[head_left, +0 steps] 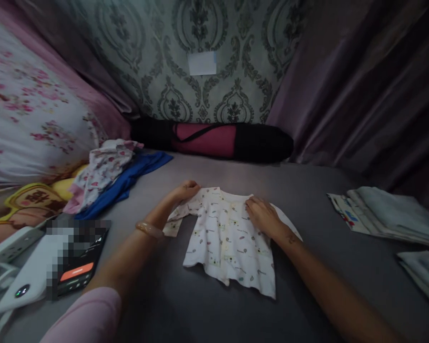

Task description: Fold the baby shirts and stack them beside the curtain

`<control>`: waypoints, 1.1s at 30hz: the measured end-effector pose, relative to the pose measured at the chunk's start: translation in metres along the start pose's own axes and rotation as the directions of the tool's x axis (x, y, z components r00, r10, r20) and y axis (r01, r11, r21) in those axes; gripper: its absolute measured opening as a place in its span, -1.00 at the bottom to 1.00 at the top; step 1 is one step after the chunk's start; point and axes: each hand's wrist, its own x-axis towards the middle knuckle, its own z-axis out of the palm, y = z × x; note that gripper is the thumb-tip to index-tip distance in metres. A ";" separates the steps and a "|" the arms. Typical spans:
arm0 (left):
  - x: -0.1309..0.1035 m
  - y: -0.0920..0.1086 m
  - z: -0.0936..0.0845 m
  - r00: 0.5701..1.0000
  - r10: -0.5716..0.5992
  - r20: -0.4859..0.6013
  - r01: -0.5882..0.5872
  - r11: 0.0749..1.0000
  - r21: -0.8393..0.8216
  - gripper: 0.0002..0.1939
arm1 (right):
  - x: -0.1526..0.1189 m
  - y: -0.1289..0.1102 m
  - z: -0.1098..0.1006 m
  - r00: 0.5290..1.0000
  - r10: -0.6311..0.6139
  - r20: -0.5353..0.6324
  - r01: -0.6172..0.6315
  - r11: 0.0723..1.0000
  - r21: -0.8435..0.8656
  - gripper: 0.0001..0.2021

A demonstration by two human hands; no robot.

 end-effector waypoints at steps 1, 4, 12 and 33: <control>-0.006 -0.003 -0.004 1.000 -0.008 0.000 0.009 1.000 -0.016 -0.70 | 0.000 -0.004 -0.002 1.000 0.011 0.017 -0.011 1.000 0.010 -0.71; -0.019 -0.011 -0.013 0.998 -0.058 0.016 0.059 0.996 -0.063 -0.75 | 0.010 -0.023 -0.011 0.998 0.056 0.009 -0.056 0.998 0.040 -0.69; -0.008 -0.016 -0.005 0.995 -0.101 0.020 0.103 0.979 -0.177 -0.86 | 0.067 -0.109 0.009 0.990 -0.133 -0.042 0.140 0.927 0.349 -0.55; -0.057 -0.075 -0.103 0.879 -0.215 0.425 0.320 0.928 -0.192 -0.66 | 0.075 -0.130 0.045 0.996 0.048 -0.070 -0.028 0.965 0.262 -0.37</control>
